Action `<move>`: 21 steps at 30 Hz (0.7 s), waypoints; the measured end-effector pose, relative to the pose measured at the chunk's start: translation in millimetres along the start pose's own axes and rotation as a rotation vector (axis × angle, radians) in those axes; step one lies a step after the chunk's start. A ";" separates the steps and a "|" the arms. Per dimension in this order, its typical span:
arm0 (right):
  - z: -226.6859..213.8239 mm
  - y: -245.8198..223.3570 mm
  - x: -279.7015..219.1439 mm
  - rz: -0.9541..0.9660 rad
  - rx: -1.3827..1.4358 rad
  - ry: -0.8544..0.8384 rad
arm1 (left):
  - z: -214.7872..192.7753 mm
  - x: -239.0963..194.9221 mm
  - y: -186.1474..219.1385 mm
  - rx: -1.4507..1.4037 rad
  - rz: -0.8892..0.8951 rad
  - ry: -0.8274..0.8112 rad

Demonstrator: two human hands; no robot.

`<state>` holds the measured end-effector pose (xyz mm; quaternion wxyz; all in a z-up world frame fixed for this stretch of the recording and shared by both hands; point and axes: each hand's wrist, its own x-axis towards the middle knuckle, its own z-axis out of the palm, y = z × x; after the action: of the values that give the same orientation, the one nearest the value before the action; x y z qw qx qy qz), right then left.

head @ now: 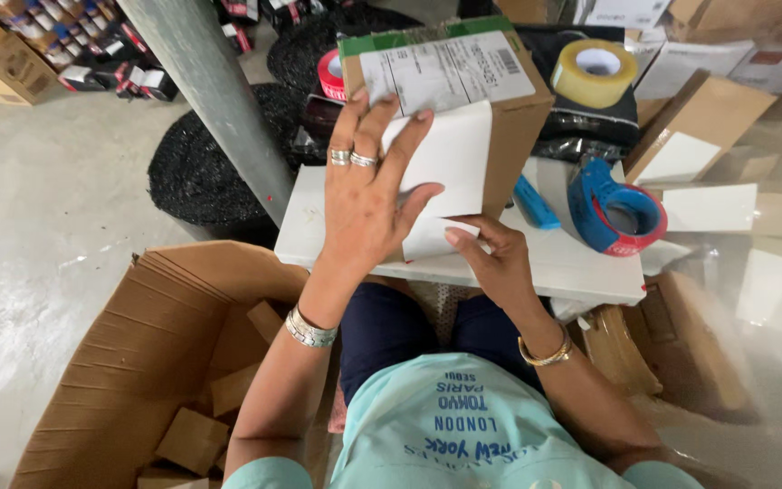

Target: The person places items into small cardboard boxes, seals them with tape, and then puts the boxes into black shipping mailers, sealing them with red fragile tape and applying shipping labels.

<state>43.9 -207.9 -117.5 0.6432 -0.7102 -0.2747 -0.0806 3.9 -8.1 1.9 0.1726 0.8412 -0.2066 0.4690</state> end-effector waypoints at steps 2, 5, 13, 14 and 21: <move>-1.0 2.1 -2.5 0.060 -0.010 0.004 | -1.1 0.5 1.3 -0.010 0.013 0.009; 0.4 6.3 -8.1 0.090 0.074 -0.068 | 0.1 2.7 1.1 -0.021 0.000 0.014; -11.7 -8.1 -30.5 -0.146 -0.165 -0.284 | 1.4 -0.3 -1.1 -0.014 0.008 0.013; -11.5 -9.7 -36.4 -0.251 -0.285 -0.329 | 1.3 -0.9 -1.8 -0.012 -0.002 0.010; -24.4 3.2 -68.4 -0.303 -0.435 -0.383 | 4.2 -10.1 -8.7 0.000 0.020 -0.033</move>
<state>-5.9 -250.9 -148.4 0.3938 -0.7843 -0.4694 -0.0973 6.6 -0.8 -9.7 0.1645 0.8466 -0.2177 0.4569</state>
